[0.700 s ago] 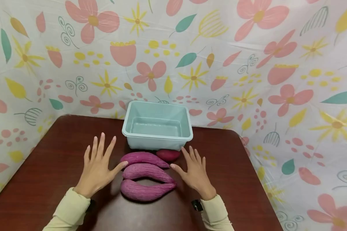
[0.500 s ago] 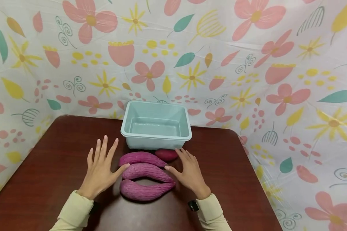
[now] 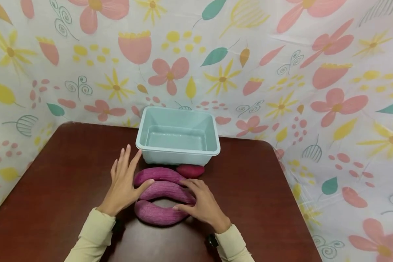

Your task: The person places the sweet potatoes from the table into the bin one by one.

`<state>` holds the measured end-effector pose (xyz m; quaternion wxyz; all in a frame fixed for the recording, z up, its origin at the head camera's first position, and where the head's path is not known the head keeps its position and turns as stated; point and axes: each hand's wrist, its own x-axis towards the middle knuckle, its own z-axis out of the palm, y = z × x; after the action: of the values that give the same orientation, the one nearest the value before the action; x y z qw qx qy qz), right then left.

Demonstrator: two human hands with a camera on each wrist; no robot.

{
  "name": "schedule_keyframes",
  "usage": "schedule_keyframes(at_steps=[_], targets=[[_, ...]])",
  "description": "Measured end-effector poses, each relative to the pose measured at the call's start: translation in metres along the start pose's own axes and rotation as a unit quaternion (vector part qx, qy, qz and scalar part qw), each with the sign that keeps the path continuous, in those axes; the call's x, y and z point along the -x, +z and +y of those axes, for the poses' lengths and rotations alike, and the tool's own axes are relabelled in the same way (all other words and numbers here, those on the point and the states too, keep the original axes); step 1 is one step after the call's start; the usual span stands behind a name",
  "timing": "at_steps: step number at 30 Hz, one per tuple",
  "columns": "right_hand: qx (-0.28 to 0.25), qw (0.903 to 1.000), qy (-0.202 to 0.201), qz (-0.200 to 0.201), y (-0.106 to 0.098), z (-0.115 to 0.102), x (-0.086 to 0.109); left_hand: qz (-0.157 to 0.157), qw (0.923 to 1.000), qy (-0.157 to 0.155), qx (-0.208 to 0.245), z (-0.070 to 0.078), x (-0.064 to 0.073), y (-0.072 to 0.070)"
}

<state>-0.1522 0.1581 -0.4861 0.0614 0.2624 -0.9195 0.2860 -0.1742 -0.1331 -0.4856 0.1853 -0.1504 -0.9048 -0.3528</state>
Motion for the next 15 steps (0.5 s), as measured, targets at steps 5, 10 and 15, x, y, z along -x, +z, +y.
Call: schedule_keyframes(at_steps=[5,10,15], targets=[[-0.02,0.999,-0.027,-0.029,0.008,-0.005,0.002,-0.016,0.9982,0.041,0.04,-0.011,-0.023,-0.003],[-0.036,0.9977,-0.045,-0.035,0.015,-0.01,0.001,-0.015,0.9969,0.052,0.057,-0.021,-0.038,-0.009],[-0.054,0.9958,-0.062,-0.043,0.021,-0.012,0.002,-0.004,0.9968,0.053,0.06,-0.027,-0.052,-0.006]])
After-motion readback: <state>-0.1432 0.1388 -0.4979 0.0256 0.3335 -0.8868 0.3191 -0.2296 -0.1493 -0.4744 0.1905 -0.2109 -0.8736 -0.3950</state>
